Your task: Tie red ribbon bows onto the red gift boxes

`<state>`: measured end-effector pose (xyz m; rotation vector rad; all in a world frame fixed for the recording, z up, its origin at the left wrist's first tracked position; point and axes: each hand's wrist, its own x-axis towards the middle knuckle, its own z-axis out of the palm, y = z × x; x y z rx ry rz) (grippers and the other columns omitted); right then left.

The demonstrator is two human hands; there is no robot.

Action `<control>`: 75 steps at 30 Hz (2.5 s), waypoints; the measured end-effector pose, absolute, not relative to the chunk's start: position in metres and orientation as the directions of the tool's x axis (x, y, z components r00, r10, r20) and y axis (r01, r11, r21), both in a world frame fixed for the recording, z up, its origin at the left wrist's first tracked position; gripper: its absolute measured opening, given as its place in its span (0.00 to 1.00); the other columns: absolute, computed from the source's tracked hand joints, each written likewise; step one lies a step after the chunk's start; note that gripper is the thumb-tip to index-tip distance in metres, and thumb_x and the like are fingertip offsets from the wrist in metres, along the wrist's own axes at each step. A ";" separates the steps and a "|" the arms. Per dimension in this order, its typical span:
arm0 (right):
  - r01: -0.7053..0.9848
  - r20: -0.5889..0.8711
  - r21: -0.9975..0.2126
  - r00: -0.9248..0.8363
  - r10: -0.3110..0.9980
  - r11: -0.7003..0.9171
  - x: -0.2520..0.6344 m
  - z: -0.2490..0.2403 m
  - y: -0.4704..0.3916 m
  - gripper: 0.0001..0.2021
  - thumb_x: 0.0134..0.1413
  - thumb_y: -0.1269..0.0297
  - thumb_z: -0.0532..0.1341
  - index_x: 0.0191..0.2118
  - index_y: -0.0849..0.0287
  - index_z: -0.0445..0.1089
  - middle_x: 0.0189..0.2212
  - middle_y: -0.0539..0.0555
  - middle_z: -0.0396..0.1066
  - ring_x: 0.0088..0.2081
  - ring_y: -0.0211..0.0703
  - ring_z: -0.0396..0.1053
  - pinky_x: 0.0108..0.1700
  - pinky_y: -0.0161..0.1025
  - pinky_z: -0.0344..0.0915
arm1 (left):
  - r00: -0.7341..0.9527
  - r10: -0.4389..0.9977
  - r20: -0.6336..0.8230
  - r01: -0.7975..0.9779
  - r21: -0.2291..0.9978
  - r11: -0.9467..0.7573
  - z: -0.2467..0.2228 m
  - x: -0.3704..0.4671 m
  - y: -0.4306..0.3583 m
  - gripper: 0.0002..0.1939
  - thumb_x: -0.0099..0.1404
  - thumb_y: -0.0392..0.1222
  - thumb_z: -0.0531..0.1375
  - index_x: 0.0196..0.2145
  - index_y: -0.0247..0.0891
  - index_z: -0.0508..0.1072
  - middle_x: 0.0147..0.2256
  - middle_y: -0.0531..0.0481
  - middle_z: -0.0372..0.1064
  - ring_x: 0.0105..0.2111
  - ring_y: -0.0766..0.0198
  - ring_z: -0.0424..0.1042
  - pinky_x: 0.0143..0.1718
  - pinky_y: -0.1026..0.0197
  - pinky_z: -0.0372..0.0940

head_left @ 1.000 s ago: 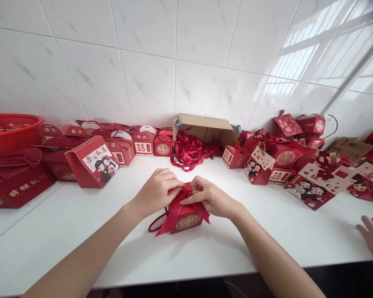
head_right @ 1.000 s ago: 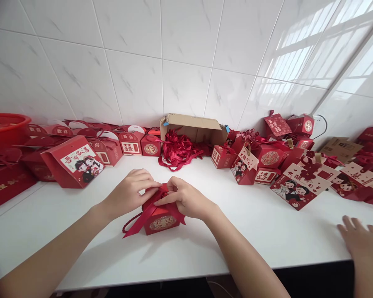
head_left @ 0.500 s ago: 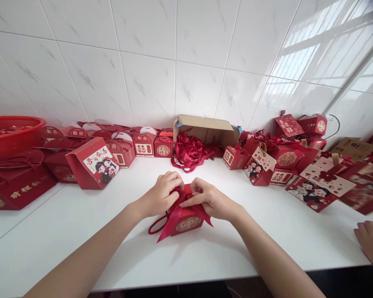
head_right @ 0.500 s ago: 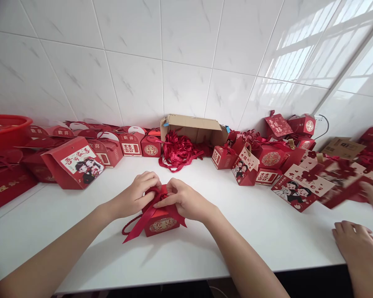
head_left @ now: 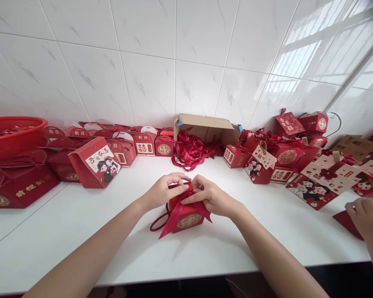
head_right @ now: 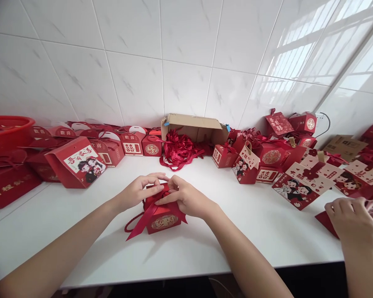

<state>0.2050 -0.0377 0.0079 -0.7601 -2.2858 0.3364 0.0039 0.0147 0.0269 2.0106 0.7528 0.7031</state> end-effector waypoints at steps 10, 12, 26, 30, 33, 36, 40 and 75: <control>0.426 0.539 -0.427 -0.589 0.603 0.798 0.204 0.010 -0.040 0.21 0.55 0.81 0.51 0.39 0.53 0.78 0.35 0.53 0.58 0.36 0.37 0.61 0.38 0.38 0.68 | 0.626 0.745 0.232 0.180 0.886 -0.427 0.025 0.013 0.005 0.16 0.60 0.48 0.58 0.20 0.37 0.63 0.36 0.48 0.72 0.33 0.62 0.70 0.37 0.60 0.65; 0.422 0.552 -0.417 -0.585 0.594 0.805 0.203 0.011 -0.040 0.20 0.56 0.81 0.51 0.39 0.54 0.77 0.36 0.54 0.61 0.37 0.38 0.63 0.39 0.38 0.68 | 0.626 0.748 0.221 0.170 0.897 -0.407 0.026 0.013 0.003 0.16 0.60 0.49 0.59 0.20 0.36 0.64 0.36 0.48 0.72 0.34 0.62 0.70 0.37 0.60 0.66; 0.498 0.490 -0.636 -0.330 0.807 0.590 0.208 0.017 -0.045 0.05 0.55 0.65 0.60 0.39 0.57 0.67 0.33 0.52 0.72 0.33 0.37 0.69 0.32 0.35 0.65 | 0.630 0.759 0.165 0.147 0.934 -0.325 0.029 0.011 0.001 0.12 0.58 0.48 0.62 0.25 0.36 0.73 0.35 0.47 0.75 0.39 0.59 0.72 0.40 0.60 0.67; 0.491 0.518 -0.638 -0.296 0.802 0.593 0.208 0.016 -0.044 0.04 0.55 0.67 0.60 0.38 0.58 0.68 0.31 0.52 0.73 0.31 0.37 0.69 0.32 0.35 0.65 | 0.607 0.775 0.179 0.162 0.926 -0.340 0.030 0.013 0.000 0.13 0.57 0.48 0.62 0.24 0.35 0.72 0.35 0.46 0.75 0.39 0.57 0.72 0.40 0.58 0.67; 0.478 0.511 -0.659 -0.281 0.812 0.580 0.210 0.013 -0.042 0.04 0.53 0.66 0.63 0.35 0.58 0.67 0.30 0.51 0.72 0.29 0.36 0.67 0.32 0.35 0.64 | 0.588 0.785 0.196 0.185 0.912 -0.367 0.028 0.014 0.000 0.12 0.57 0.47 0.62 0.23 0.35 0.71 0.36 0.45 0.75 0.39 0.56 0.72 0.41 0.57 0.66; 0.430 0.477 -0.716 -0.273 0.835 0.550 0.216 0.011 -0.042 0.06 0.52 0.65 0.64 0.35 0.58 0.66 0.30 0.50 0.71 0.29 0.36 0.68 0.32 0.35 0.65 | 0.576 0.792 0.202 0.187 0.911 -0.368 0.026 0.015 0.000 0.18 0.56 0.46 0.62 0.17 0.37 0.60 0.33 0.45 0.74 0.41 0.55 0.72 0.42 0.57 0.65; 0.452 0.429 -0.730 -0.283 0.858 0.513 0.230 0.016 -0.044 0.07 0.53 0.62 0.64 0.31 0.58 0.65 0.26 0.50 0.69 0.28 0.37 0.68 0.32 0.36 0.65 | 0.575 0.787 0.221 0.189 0.901 -0.391 0.023 0.015 0.001 0.25 0.54 0.44 0.62 0.18 0.40 0.46 0.31 0.47 0.74 0.44 0.54 0.70 0.45 0.55 0.64; 0.532 0.399 -0.698 -0.268 0.877 0.479 0.228 0.019 -0.046 0.14 0.55 0.55 0.61 0.26 0.61 0.69 0.23 0.51 0.69 0.25 0.35 0.60 0.27 0.34 0.59 | 0.559 0.822 0.112 0.216 0.937 -0.274 0.028 0.004 0.001 0.20 0.52 0.45 0.66 0.17 0.38 0.58 0.36 0.45 0.77 0.41 0.55 0.73 0.43 0.54 0.65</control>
